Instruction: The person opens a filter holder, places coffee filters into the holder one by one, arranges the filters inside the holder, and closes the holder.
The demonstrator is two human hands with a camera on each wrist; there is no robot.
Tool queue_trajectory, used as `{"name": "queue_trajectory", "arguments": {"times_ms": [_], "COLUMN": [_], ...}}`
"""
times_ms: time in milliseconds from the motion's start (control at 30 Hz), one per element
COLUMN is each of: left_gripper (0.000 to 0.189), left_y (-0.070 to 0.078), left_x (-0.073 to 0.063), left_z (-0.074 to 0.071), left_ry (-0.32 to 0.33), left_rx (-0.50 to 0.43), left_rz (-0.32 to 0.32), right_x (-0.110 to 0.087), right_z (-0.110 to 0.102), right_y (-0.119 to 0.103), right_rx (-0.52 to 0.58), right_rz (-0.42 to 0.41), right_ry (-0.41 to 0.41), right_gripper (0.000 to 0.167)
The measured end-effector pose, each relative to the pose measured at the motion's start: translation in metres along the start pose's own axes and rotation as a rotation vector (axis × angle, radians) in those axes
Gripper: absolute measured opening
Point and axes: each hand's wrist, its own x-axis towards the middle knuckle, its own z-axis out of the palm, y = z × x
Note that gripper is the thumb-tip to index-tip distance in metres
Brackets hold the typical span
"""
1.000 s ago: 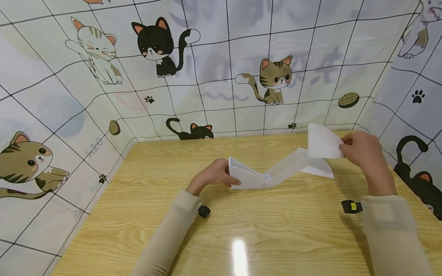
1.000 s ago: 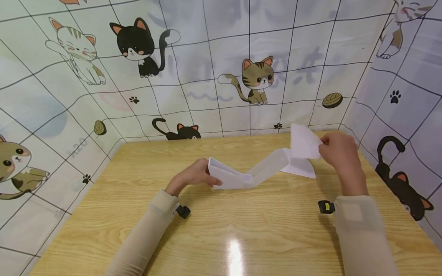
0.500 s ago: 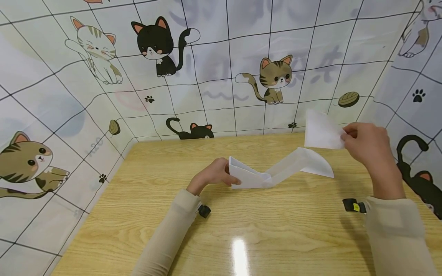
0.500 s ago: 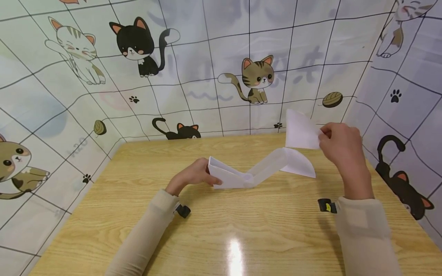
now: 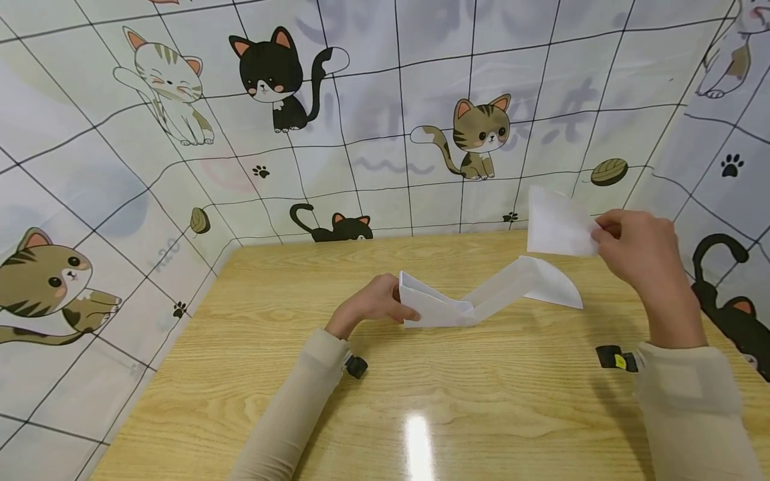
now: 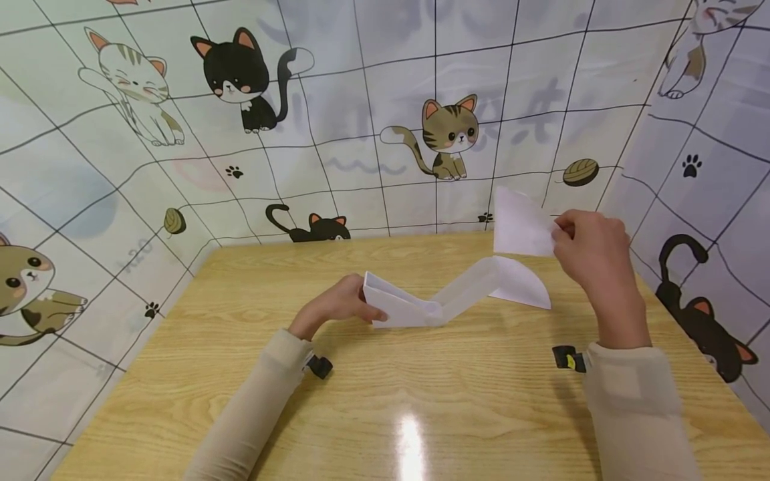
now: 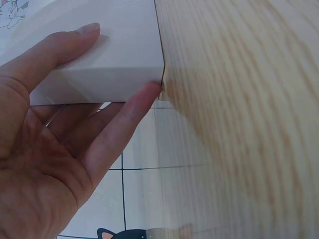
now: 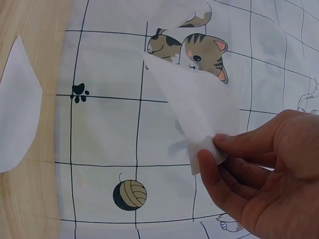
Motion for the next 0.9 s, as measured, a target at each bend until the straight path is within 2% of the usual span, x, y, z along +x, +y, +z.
{"name": "queue_trajectory", "arguments": {"times_ms": [667, 900], "left_gripper": [0.035, 0.035], "left_y": [-0.001, 0.0], "left_x": [-0.001, 0.0], "left_z": [0.0, 0.0], "left_ry": [0.0, 0.004], "left_rx": [0.008, 0.014], "left_rz": [-0.006, -0.008], "right_x": [-0.008, -0.013], "right_z": [0.002, 0.001], "right_y": [-0.028, -0.036], "right_rx": [0.032, 0.042], "right_rz": [-0.066, -0.129], "right_ry": [0.077, 0.136], "right_gripper": [0.031, 0.027]}}
